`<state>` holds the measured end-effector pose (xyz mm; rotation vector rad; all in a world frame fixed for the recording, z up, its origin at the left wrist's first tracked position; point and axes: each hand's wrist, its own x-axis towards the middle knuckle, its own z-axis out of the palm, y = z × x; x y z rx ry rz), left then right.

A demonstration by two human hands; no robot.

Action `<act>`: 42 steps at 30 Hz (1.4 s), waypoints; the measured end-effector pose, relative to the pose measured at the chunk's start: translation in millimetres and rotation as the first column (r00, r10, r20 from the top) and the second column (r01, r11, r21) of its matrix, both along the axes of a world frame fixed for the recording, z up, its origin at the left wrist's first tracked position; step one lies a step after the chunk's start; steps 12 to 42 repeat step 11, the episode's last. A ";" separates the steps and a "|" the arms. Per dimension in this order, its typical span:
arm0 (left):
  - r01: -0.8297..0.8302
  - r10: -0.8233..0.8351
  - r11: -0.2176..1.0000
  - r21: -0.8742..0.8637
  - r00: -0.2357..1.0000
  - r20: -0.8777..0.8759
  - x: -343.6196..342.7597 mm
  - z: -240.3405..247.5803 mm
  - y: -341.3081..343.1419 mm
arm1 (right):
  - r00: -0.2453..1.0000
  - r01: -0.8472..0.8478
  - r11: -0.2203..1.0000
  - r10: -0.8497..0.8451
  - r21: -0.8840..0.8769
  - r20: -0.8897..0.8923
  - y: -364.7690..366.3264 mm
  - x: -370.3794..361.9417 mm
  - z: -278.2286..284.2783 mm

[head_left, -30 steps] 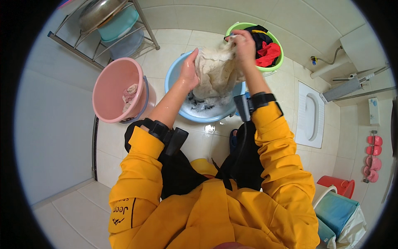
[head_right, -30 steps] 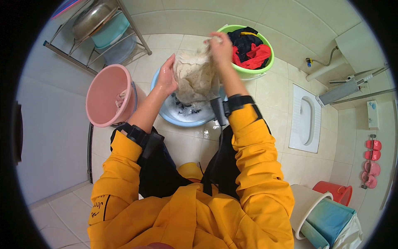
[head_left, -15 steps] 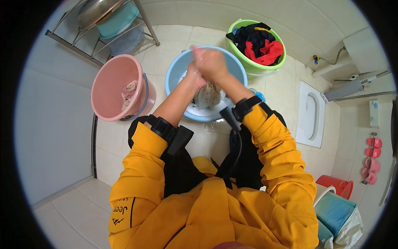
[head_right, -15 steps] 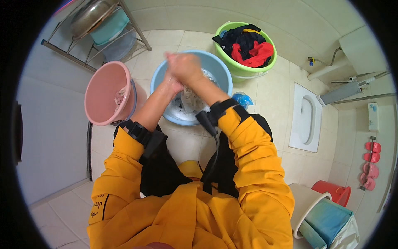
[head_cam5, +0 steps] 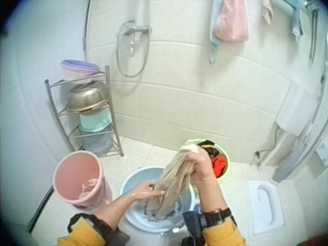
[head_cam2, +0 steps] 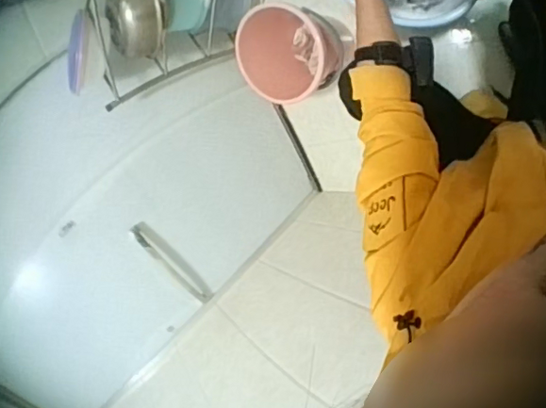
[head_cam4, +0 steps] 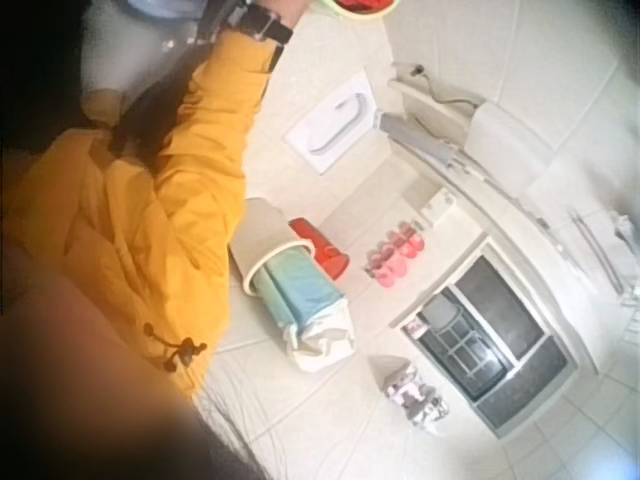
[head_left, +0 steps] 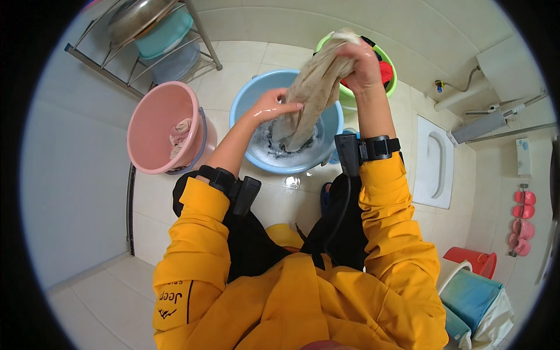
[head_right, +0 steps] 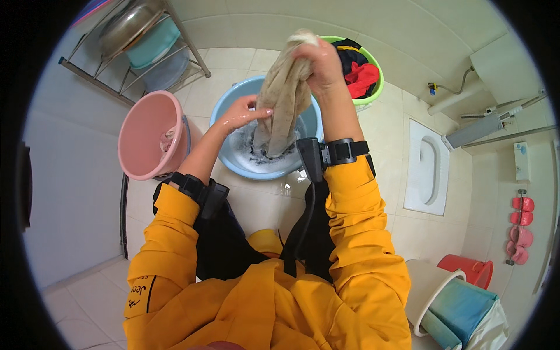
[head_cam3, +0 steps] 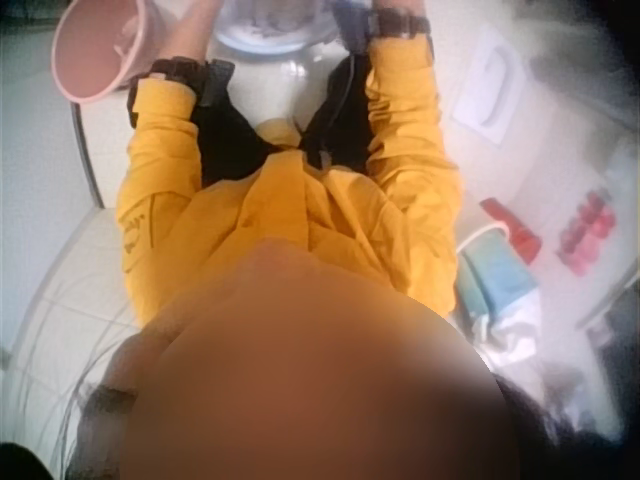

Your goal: The person hand washes several small garments in a blue basin filled with soapy water. They scrub and rinse each item by hand, then place the washed pieces into a pink bucket beside the basin.

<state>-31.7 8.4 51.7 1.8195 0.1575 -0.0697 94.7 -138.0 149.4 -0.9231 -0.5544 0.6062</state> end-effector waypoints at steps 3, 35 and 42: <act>-0.166 0.237 0.794 -0.585 0.970 0.047 6.6 -3.9 -3.8 | 0.997 0.001 0.971 0.018 0.239 -0.075 -6.1 15.3 -1.5; -0.272 0.346 0.204 -0.940 0.919 -0.191 19.3 2.2 -17.2 | 0.543 0.498 0.829 -0.069 -0.255 0.837 57.9 -57.5 -74.7; -0.272 0.346 0.204 -0.940 0.919 -0.191 19.3 2.2 -17.2 | 0.543 0.498 0.829 -0.069 -0.255 0.837 57.9 -57.5 -74.7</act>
